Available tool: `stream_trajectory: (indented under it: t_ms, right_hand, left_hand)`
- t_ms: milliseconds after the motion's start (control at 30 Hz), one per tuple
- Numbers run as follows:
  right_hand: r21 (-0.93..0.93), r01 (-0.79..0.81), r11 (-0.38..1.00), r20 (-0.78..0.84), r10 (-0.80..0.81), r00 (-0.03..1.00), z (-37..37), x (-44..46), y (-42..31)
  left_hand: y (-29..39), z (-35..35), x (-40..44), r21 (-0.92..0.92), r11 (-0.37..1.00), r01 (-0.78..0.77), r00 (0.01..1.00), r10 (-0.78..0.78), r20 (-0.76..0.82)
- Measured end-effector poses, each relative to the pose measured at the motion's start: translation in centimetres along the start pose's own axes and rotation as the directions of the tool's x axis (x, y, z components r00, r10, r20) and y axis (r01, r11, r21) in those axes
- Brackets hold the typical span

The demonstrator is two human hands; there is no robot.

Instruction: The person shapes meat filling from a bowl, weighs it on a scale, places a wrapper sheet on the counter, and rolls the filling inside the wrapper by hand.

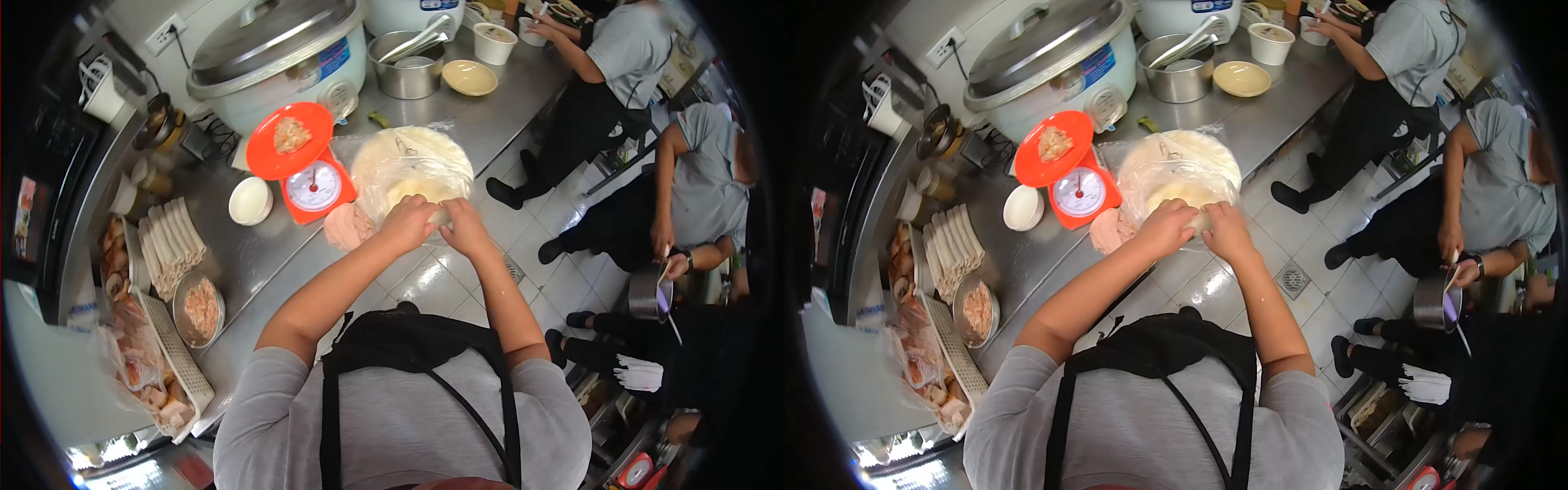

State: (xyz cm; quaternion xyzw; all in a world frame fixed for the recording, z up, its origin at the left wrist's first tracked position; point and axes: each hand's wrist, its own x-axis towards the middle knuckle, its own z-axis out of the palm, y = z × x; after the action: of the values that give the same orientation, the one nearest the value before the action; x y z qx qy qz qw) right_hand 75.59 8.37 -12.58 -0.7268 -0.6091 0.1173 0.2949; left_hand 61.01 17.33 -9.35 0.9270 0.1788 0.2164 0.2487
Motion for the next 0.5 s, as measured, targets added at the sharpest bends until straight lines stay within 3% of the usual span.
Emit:
stream_trajectory:
  t_ms: [100, 200, 300, 400, 500]
  right_hand:
    - [0.079, -0.002, 0.997, -0.049, 0.006, 0.999, -0.1, -1.0, 0.8]
    - [0.191, -0.018, 0.981, -0.055, 0.029, 0.998, -0.2, -1.6, 1.4]
    - [0.341, -0.033, 0.939, -0.089, 0.067, 0.994, -0.5, -1.4, 1.5]
    - [0.359, 0.006, 0.933, -0.114, 0.038, 0.993, -0.7, -0.9, 1.5]
    - [0.310, 0.144, 0.940, -0.106, -0.117, 0.987, -0.3, -0.2, 0.9]
  left_hand:
    - [-1.2, 2.1, 0.9, 0.172, 0.983, 0.061, 0.993, -0.078, 0.094]
    - [-3.3, 2.5, 0.7, 0.098, 0.995, -0.003, 0.998, -0.003, 0.062]
    - [-4.5, 2.2, 0.8, 0.052, 0.998, 0.029, 0.999, -0.031, 0.040]
    - [-4.4, 1.4, 1.5, -0.179, 0.939, 0.294, 0.954, -0.300, -0.009]
    - [-5.7, 0.9, 2.2, -0.390, 0.833, 0.393, 0.891, -0.450, -0.062]
